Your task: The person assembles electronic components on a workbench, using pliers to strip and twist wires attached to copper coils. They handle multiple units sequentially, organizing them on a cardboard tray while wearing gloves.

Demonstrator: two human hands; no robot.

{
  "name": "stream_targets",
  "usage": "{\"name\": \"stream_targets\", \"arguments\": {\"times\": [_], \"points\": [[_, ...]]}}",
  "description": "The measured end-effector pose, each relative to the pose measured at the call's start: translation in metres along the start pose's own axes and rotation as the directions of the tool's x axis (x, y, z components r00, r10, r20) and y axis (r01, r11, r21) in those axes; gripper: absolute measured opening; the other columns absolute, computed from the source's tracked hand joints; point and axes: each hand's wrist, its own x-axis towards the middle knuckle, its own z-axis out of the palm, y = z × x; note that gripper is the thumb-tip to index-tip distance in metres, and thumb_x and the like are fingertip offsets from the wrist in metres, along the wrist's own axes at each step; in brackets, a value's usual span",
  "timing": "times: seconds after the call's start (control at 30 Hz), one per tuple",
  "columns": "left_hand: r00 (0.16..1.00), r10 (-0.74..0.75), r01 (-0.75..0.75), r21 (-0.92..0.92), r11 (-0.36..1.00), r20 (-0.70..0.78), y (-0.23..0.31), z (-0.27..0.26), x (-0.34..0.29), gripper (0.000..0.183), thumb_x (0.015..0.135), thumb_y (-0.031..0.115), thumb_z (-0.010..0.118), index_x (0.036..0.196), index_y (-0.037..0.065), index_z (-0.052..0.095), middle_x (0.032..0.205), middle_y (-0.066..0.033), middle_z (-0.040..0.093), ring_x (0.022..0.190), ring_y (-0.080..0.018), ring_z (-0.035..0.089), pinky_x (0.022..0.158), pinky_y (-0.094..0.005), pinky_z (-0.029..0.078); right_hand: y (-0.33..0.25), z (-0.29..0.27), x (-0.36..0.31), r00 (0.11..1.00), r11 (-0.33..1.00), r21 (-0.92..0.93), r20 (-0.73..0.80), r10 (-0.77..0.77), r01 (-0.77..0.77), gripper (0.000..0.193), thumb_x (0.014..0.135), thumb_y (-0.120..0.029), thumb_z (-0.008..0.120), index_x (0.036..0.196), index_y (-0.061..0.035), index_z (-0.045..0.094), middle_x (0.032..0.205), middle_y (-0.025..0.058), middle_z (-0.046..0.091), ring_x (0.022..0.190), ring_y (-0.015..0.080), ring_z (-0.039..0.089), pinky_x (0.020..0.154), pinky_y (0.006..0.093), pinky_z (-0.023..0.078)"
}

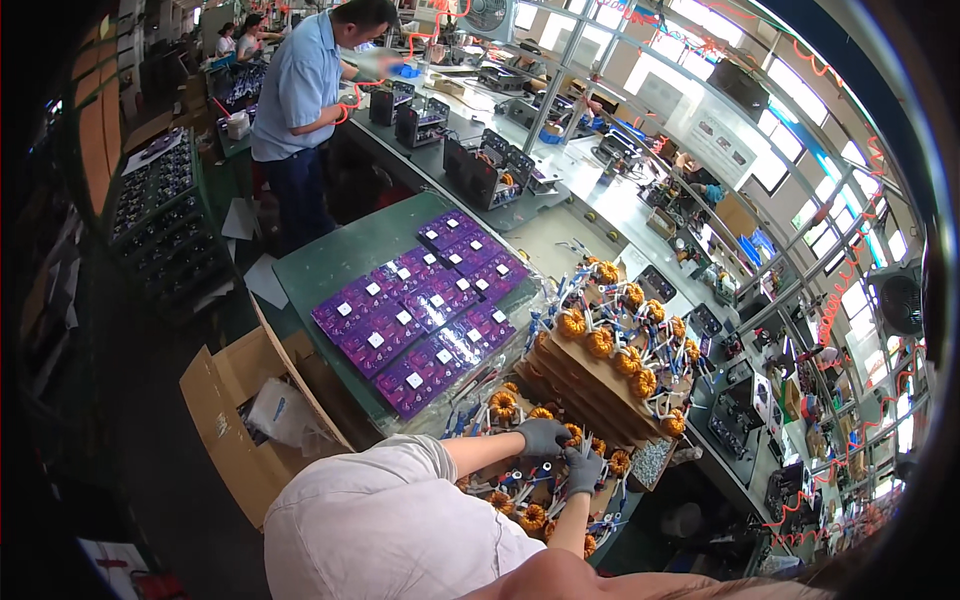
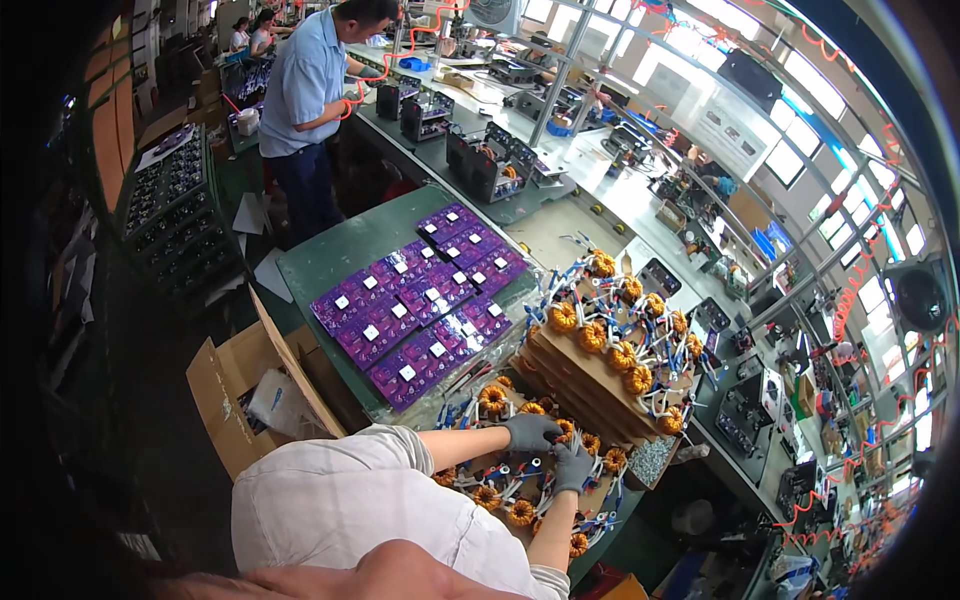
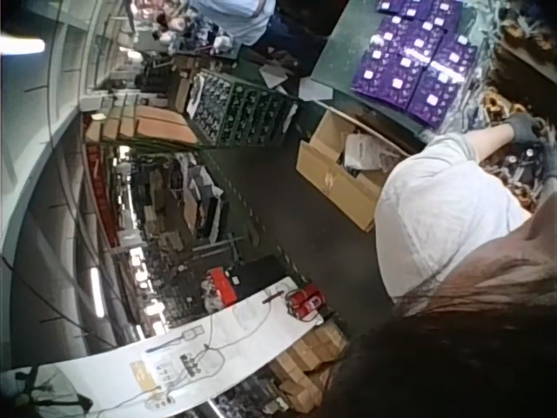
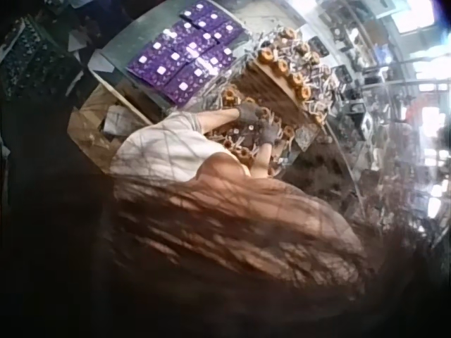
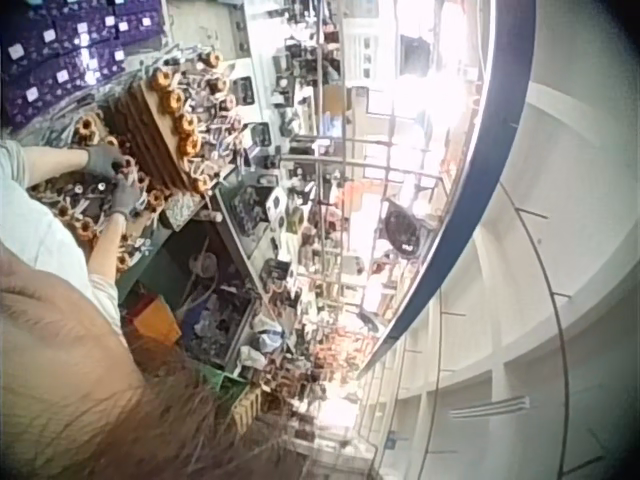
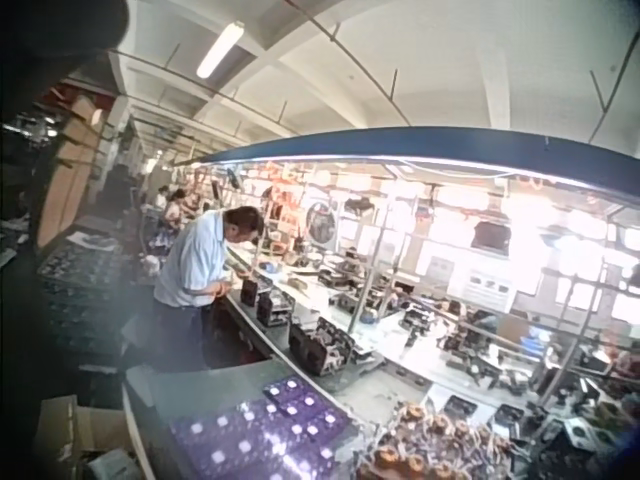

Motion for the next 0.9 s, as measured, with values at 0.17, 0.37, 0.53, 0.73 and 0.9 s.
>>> {"name": "stream_targets", "arguments": {"times": [0.17, 0.37, 0.53, 0.73, 0.9], "points": [[1.000, -0.015, 0.014, -0.068, 0.998, -0.007, 0.000, 0.012, 0.005, 0.039, 0.070, 0.033, 0.063, 0.102, 0.010, 0.064, 0.102, -0.0119, 0.065, 0.095, -0.0284, 0.062, 0.083, -0.0374, 0.047, -0.031, -0.006, -0.011, 0.997, 0.982, -0.185, -0.075, 0.010, -0.024, 0.025, 0.069, -0.014, 0.071, 0.088, 0.0017, 0.068, 0.073, 0.0076, 0.065, 0.063, 0.0148, 0.059, 0.058, 0.0311, 0.047], [0.998, -0.056, 0.054, -0.097, 0.994, -0.014, -0.017, 0.009, 0.013, 0.047, 0.068, 0.043, 0.069, 0.098, 0.007, 0.066, 0.095, -0.0153, 0.066, 0.087, -0.0286, 0.064, 0.077, -0.0363, 0.050, -0.047, 0.007, -0.014, 0.994, 0.969, -0.242, -0.103, 0.022, -0.047, 0.028, 0.071, -0.027, 0.069, 0.082, -0.0013, 0.067, 0.065, 0.0093, 0.064, 0.059, 0.0170, 0.058, 0.057, 0.0328, 0.046], [0.996, -0.066, 0.059, -0.128, 0.990, -0.055, -0.004, 0.005, 0.006, 0.044, 0.070, 0.028, 0.070, 0.107, 0.006, 0.062, 0.103, -0.0128, 0.063, 0.095, -0.0249, 0.062, 0.084, -0.0336, 0.048, -0.022, 0.008, -0.010, 0.992, 0.980, -0.190, -0.118, 0.040, -0.062, 0.023, 0.070, -0.018, 0.069, 0.087, -0.0019, 0.068, 0.071, 0.0084, 0.066, 0.062, 0.0115, 0.059, 0.059, 0.0283, 0.046], [0.995, -0.098, 0.094, -0.101, 0.990, -0.028, 0.001, 0.000, 0.007, 0.046, 0.070, 0.028, 0.071, 0.109, 0.006, 0.062, 0.104, -0.0132, 0.063, 0.096, -0.0256, 0.062, 0.085, -0.0325, 0.048, -0.029, 0.006, -0.017, 0.982, 0.991, -0.094, -0.169, 0.080, -0.097, 0.017, 0.071, -0.010, 0.070, 0.085, -0.0012, 0.068, 0.068, 0.0053, 0.064, 0.061, 0.0105, 0.057, 0.059, 0.0269, 0.046], [0.991, -0.132, 0.128, -0.107, 0.986, -0.034, 0.000, 0.004, 0.007, 0.045, 0.071, 0.029, 0.070, 0.108, 0.006, 0.062, 0.102, -0.0127, 0.064, 0.094, -0.0246, 0.063, 0.084, -0.0324, 0.048, -0.013, 0.013, -0.008, 0.980, 0.980, -0.187, -0.199, 0.032, -0.070, 0.017, 0.070, -0.014, 0.071, 0.082, -0.0021, 0.067, 0.067, 0.0064, 0.064, 0.061, 0.0121, 0.058, 0.061, 0.0285, 0.047]]}}
